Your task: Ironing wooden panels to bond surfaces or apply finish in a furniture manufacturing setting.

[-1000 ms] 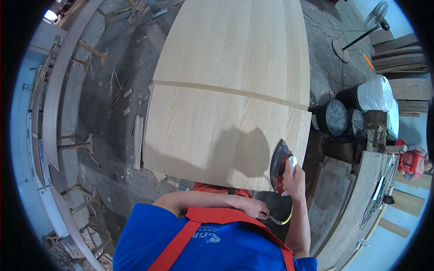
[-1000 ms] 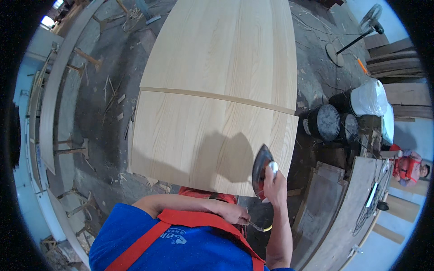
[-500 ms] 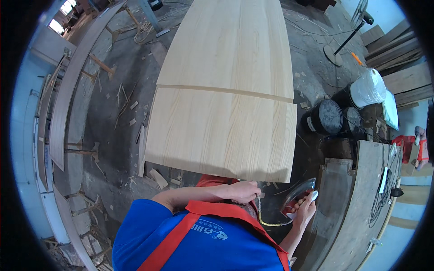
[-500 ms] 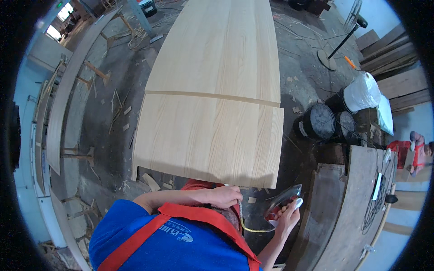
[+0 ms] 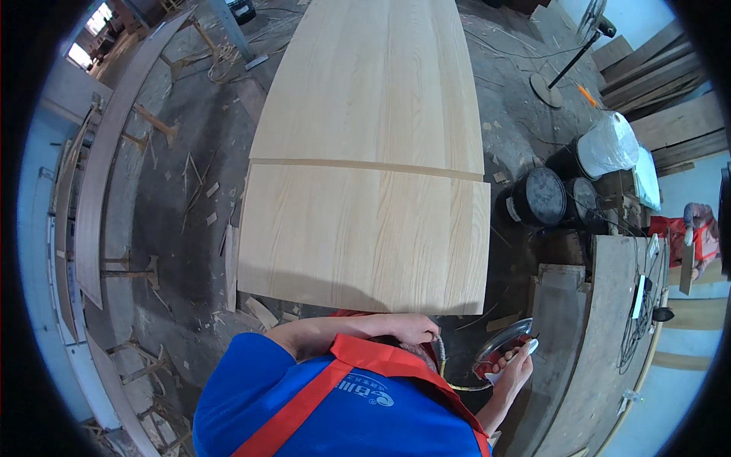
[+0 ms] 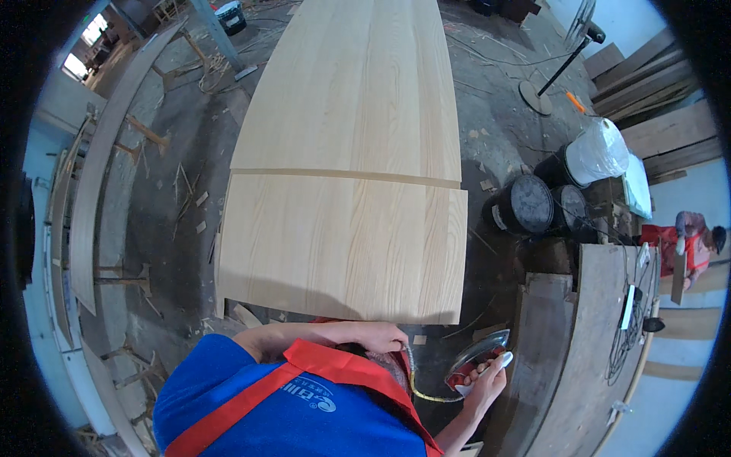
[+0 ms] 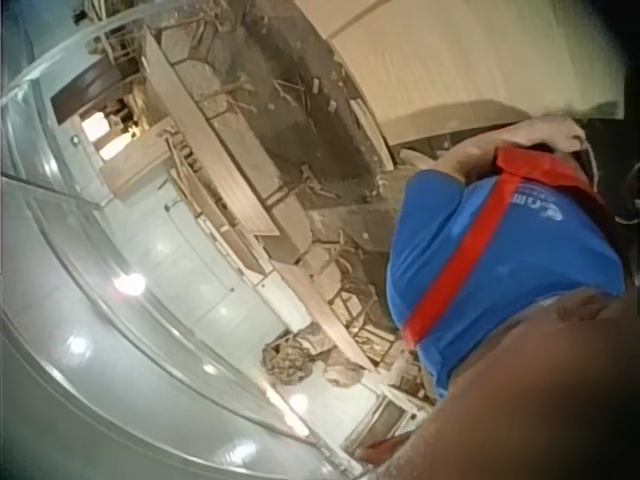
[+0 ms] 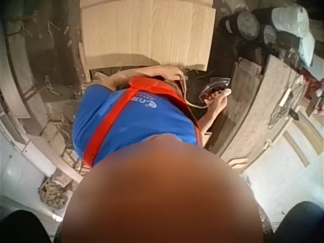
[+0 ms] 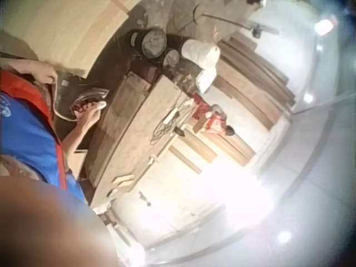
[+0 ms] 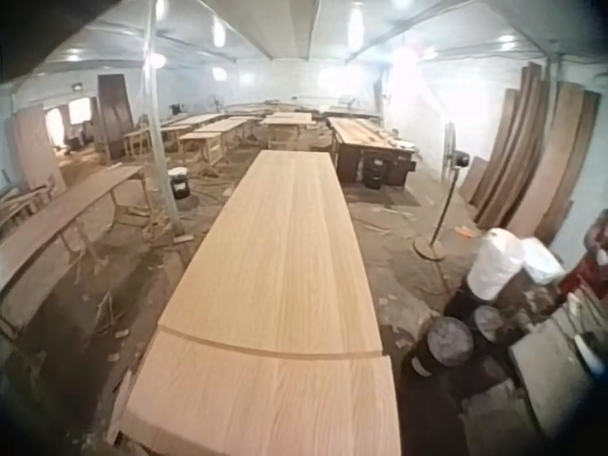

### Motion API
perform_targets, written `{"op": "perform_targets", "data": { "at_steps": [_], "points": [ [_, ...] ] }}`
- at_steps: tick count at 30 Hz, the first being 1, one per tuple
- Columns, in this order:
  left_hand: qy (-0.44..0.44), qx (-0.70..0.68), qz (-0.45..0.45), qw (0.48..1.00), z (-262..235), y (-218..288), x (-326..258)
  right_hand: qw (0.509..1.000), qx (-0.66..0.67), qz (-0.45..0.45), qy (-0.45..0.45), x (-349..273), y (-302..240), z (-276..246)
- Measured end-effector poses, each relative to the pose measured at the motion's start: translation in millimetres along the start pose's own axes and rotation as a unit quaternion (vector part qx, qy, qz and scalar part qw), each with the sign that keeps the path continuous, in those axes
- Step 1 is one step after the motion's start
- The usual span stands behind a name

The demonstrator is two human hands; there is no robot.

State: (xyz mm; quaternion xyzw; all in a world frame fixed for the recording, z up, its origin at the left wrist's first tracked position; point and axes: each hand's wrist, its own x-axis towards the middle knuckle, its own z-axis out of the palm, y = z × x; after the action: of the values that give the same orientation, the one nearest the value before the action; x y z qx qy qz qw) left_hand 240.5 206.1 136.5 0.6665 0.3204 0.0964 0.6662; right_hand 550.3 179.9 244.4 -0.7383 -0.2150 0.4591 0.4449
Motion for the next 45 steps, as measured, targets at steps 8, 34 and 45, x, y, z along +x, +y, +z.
{"op": "perform_targets", "data": {
  "at_steps": [8,34,45],
  "points": [
    [-0.014,-0.076,-0.052,0.996,4,-2,36,0.998,0.005,-0.02,-0.06,50,-28,0],
    [0.292,-0.085,0.063,0.951,74,90,273,0.953,-0.172,-0.062,-0.243,294,-157,-76],
    [0.466,-0.06,0.005,0.883,29,64,321,0.926,-0.2,-0.038,-0.317,382,-216,11]
  ]
}}
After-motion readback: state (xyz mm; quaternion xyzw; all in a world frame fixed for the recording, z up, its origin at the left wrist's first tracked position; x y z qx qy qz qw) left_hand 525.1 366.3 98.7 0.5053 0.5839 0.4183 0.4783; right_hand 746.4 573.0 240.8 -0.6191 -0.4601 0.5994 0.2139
